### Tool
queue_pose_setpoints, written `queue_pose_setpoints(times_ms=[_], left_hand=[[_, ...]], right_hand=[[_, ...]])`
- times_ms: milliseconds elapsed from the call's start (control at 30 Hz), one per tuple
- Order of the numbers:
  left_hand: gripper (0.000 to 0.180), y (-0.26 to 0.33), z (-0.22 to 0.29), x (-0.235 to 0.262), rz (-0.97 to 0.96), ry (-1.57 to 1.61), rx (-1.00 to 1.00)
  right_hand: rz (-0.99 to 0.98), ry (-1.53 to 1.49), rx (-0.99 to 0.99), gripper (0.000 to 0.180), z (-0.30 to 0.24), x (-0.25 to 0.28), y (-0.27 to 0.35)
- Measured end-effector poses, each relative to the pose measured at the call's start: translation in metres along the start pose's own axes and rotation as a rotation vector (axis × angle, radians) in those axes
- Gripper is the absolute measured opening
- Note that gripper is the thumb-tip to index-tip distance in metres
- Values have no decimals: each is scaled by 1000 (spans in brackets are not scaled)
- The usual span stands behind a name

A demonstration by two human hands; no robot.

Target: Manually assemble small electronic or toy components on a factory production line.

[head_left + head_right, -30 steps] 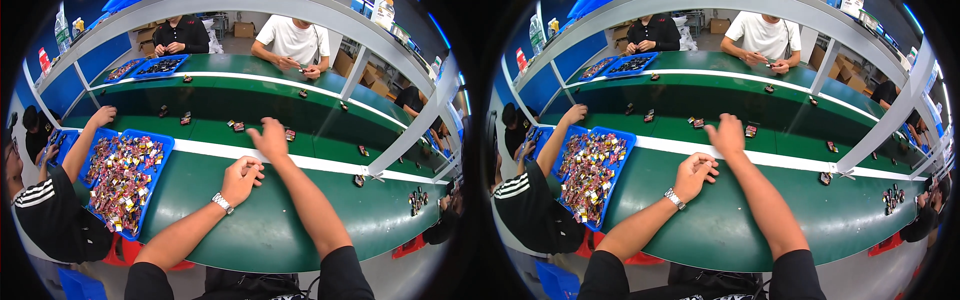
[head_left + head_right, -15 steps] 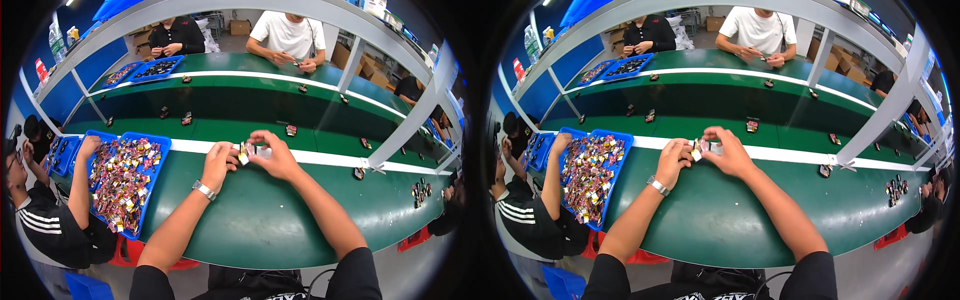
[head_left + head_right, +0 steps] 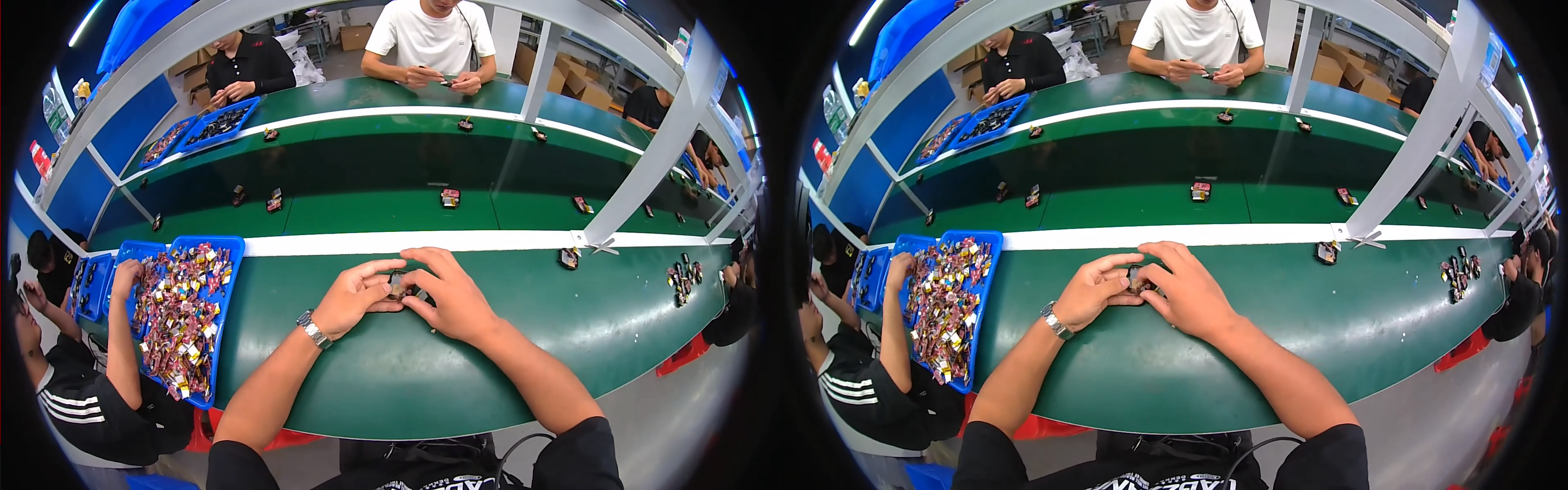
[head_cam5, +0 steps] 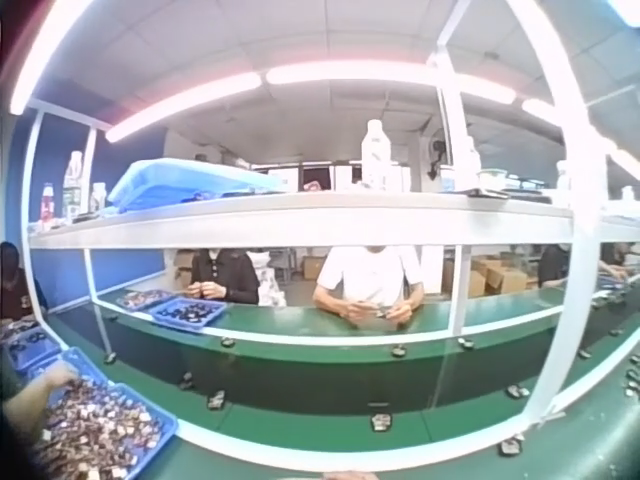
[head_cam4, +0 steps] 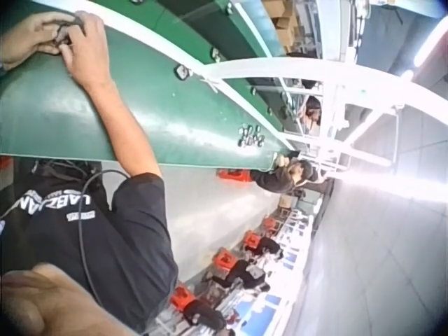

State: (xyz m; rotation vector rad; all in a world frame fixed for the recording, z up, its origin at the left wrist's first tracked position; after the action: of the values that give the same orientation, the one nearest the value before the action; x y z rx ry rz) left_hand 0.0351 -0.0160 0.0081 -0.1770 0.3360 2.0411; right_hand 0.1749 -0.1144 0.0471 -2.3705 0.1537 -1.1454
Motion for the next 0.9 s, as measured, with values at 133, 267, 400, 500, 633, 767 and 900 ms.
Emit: queue_pose_setpoints(times_ms=[133,267,400,500,633,767,900], left_hand=[[35,0,-1,-1,9,-11,10],[33,-1,0,-1,-5,13,-5],[33,-1,-1,2,-77,23,-31],[34,0,-3,3,-123,-29,-64],[34,0,-1,1,-115,-46,-53],[35,0,2,-3,-77,-40,-4],[35,0,-2,-1,-94,-112,7]], right_hand=[[-31,20,40,19,3,-2,1],[-59,35,51,17,11,-6,2],[0,-128,-89,11,12,-7,0],[50,-132,-127,9,12,-10,1],[64,-125,-134,8,12,-12,1],[-26,-151,-117,7,7,-7,2],[-41,-189,-90,8,7,-10,4]])
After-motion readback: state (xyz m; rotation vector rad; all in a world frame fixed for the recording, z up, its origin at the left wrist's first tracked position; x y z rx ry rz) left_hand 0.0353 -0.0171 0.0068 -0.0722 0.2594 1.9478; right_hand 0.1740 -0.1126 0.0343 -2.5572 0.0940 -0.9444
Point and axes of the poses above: each hand's wrist, its own y-axis away from the middle knuckle, its own x-axis out of the back of the hand, z = x × y, the point moved 4 cm from there along -y, towards the middle knuckle, and after that the axes turned 3 degrees about -z, right-handed, at the moved point
